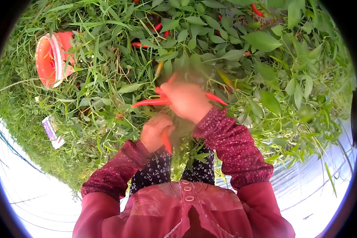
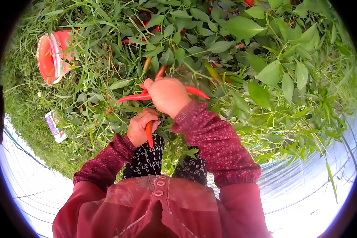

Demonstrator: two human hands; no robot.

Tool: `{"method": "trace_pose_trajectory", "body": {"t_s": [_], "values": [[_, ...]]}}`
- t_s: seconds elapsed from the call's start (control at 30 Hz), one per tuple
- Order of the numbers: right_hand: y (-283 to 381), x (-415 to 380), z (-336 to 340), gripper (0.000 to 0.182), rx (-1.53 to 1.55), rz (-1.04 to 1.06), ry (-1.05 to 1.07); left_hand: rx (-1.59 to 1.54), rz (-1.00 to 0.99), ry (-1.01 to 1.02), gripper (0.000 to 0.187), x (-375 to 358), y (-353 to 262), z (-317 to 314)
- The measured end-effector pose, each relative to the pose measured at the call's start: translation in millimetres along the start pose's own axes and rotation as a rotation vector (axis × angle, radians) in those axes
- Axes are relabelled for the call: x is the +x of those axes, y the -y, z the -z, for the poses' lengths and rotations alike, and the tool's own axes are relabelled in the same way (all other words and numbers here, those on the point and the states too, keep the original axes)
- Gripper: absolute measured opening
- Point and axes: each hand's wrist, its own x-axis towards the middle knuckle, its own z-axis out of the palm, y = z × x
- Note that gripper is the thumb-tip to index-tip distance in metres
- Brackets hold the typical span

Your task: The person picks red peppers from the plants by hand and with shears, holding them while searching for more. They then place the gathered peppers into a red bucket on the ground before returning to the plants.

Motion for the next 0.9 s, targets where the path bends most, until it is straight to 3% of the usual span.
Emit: {"method": "trace_pose_trajectory", "body": {"t_s": [0.07, 0.13, 0.2, 0.4, 0.47, 0.5, 0.53, 0.57, 0.6, 0.67, 0.73, 0.8, 0.83, 0.87, 0.9], "values": [[18.4, 11.3, -3.1, 0.026, 0.005, -0.069, 0.164, 0.097, -0.086, -0.015, 0.023, 2.8, -12.1, -1.9], [17.2, 13.0, -23.4, 0.024, 0.110, -0.006, 0.183, 0.132, -0.067, 0.016, 0.023, 0.6, -18.7, -1.5], [4.7, 9.8, -51.3, 0.022, 0.071, -0.048, 0.378, 0.143, -0.110, 0.003, 0.021, 0.8, -18.6, -2.1], [-7.3, -5.0, -82.8, 0.022, 0.107, -0.086, 0.440, 0.100, -0.068, 0.046, 0.020, -11.7, -7.4, -5.8], [-14.3, -7.2, -87.6, 0.021, 0.116, -0.082, 0.455, 0.154, -0.039, 0.059, 0.020, -7.6, -15.6, 0.8], [-22.5, -14.2, -94.7, 0.019, 0.074, -0.091, 0.440, 0.149, -0.027, -0.062, 0.021, -6.1, -21.6, 2.5], [-28.5, -18.8, -98.2, 0.017, 0.034, -0.101, 0.420, 0.067, 0.088, -0.103, 0.017, -2.9, -31.1, 10.7], [-28.8, -19.3, -87.1, 0.021, -0.050, -0.117, 0.575, -0.063, 0.222, -0.142, 0.014, 1.6, -37.8, 20.2], [-24.3, -18.1, -83.7, 0.021, -0.047, -0.116, 0.577, -0.193, 0.357, -0.183, 0.011, 5.2, -40.9, 27.8], [-10.4, -22.0, -75.5, 0.020, -0.047, -0.105, 0.445, -0.206, 0.393, -0.106, 0.006, 19.3, -25.7, 39.8], [-1.0, -19.4, -84.4, 0.023, -0.093, -0.092, 0.478, -0.215, 0.441, -0.082, 0.012, 39.6, -10.5, 28.8], [-9.3, -29.2, -128.6, 0.027, 0.221, -0.231, 0.133, 0.258, 0.061, 0.113, 0.022, 56.6, 10.6, 16.6], [2.1, -33.1, -113.8, 0.026, 0.139, -0.216, -0.034, 0.256, 0.060, 0.113, 0.022, 66.2, 13.1, 11.4], [5.7, -28.0, -100.6, 0.026, 0.138, -0.220, -0.032, 0.374, 0.169, 0.174, 0.025, 74.8, 15.0, 5.0], [7.4, -22.3, -89.8, 0.023, 0.001, -0.202, 0.197, 0.493, 0.277, 0.238, 0.028, 83.6, 18.9, 0.6]]}}
